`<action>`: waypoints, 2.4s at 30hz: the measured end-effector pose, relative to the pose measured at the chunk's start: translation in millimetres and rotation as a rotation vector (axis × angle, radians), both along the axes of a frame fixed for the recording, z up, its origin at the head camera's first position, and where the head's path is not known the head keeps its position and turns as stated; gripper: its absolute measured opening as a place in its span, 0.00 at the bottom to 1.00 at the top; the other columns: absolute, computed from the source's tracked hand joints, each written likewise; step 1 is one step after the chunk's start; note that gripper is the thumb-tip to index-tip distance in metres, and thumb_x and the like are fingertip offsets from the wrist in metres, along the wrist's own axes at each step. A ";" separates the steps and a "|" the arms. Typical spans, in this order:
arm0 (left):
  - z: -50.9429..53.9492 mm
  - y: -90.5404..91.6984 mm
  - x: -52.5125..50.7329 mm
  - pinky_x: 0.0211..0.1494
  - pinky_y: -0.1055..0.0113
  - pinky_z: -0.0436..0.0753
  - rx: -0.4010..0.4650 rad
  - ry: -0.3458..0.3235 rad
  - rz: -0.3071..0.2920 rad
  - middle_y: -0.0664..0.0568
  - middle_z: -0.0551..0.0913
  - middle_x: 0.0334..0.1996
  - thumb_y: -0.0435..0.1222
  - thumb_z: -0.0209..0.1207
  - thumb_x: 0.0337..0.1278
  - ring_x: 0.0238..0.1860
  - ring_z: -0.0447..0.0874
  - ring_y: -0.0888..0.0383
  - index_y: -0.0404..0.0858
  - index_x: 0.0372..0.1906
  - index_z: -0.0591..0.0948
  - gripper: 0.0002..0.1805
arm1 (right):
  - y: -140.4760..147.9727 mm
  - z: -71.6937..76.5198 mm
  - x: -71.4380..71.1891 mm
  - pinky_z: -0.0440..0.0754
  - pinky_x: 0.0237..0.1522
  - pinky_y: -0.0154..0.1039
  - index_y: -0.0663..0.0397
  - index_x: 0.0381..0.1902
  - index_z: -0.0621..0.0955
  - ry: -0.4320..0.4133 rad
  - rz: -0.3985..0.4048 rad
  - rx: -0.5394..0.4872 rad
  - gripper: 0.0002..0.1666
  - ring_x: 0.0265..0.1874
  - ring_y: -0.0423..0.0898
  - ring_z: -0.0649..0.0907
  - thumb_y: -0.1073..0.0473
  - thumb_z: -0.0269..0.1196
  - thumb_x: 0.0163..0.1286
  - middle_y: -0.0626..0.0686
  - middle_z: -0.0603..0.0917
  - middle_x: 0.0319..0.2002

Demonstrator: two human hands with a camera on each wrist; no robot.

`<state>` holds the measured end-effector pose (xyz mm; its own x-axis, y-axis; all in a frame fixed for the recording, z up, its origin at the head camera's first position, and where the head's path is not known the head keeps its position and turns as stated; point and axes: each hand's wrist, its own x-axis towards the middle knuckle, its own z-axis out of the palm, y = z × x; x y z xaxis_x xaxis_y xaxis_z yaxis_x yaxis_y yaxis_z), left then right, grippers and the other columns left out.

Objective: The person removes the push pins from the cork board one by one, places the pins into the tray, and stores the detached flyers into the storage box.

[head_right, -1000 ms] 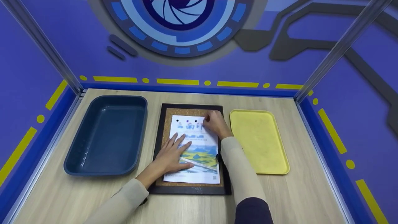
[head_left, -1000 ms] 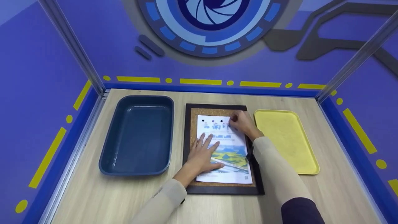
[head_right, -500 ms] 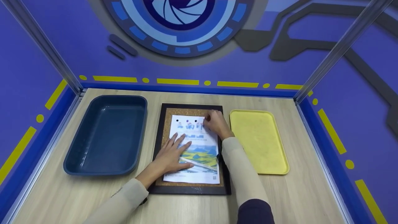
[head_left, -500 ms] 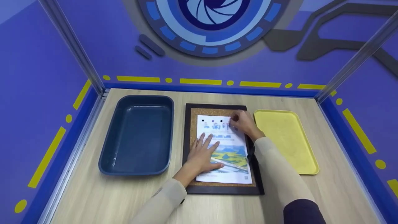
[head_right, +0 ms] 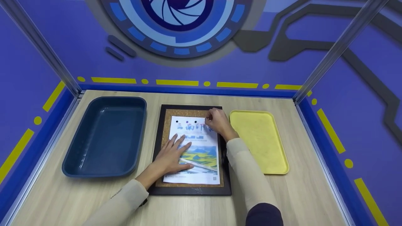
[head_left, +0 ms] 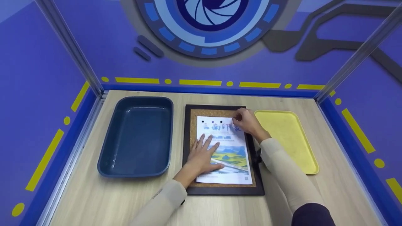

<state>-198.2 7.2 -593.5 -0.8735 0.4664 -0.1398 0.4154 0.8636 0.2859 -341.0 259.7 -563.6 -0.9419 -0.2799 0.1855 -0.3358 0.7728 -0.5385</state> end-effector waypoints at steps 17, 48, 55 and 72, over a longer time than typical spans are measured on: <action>-3.8 0.0 -2.4 0.85 0.42 0.42 0.004 -0.016 -0.009 0.48 0.42 0.87 0.76 0.54 0.61 0.86 0.33 0.41 0.57 0.86 0.57 0.54 | 26.8 27.3 14.3 0.84 0.37 0.47 0.62 0.37 0.86 0.117 0.041 -0.050 0.04 0.33 0.51 0.84 0.66 0.71 0.67 0.57 0.85 0.35; 0.0 -0.4 2.4 0.84 0.40 0.45 0.013 0.028 -0.019 0.45 0.47 0.87 0.74 0.56 0.62 0.86 0.38 0.39 0.54 0.86 0.60 0.53 | 112.3 17.5 39.6 0.80 0.32 0.36 0.60 0.33 0.85 0.191 -0.088 -0.035 0.04 0.29 0.48 0.85 0.66 0.71 0.65 0.55 0.87 0.30; -3.6 -0.6 0.8 0.85 0.41 0.42 0.003 0.010 -0.015 0.47 0.43 0.87 0.75 0.54 0.62 0.86 0.34 0.40 0.56 0.86 0.57 0.53 | 122.6 6.9 41.0 0.80 0.32 0.34 0.60 0.33 0.86 0.171 -0.126 -0.036 0.03 0.29 0.47 0.85 0.66 0.71 0.65 0.54 0.88 0.29; -2.3 -0.6 1.5 0.84 0.40 0.44 0.000 0.020 -0.015 0.46 0.45 0.87 0.75 0.54 0.63 0.86 0.36 0.40 0.56 0.86 0.58 0.53 | 135.0 -24.8 43.5 0.80 0.34 0.37 0.59 0.32 0.86 0.094 -0.191 -0.028 0.03 0.29 0.48 0.84 0.65 0.69 0.67 0.54 0.88 0.29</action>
<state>-196.7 6.7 -595.8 -0.8692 0.4790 -0.1224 0.4335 0.8574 0.2772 -297.5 394.6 -588.4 -0.9555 -0.0916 0.2804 -0.2345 0.8125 -0.5338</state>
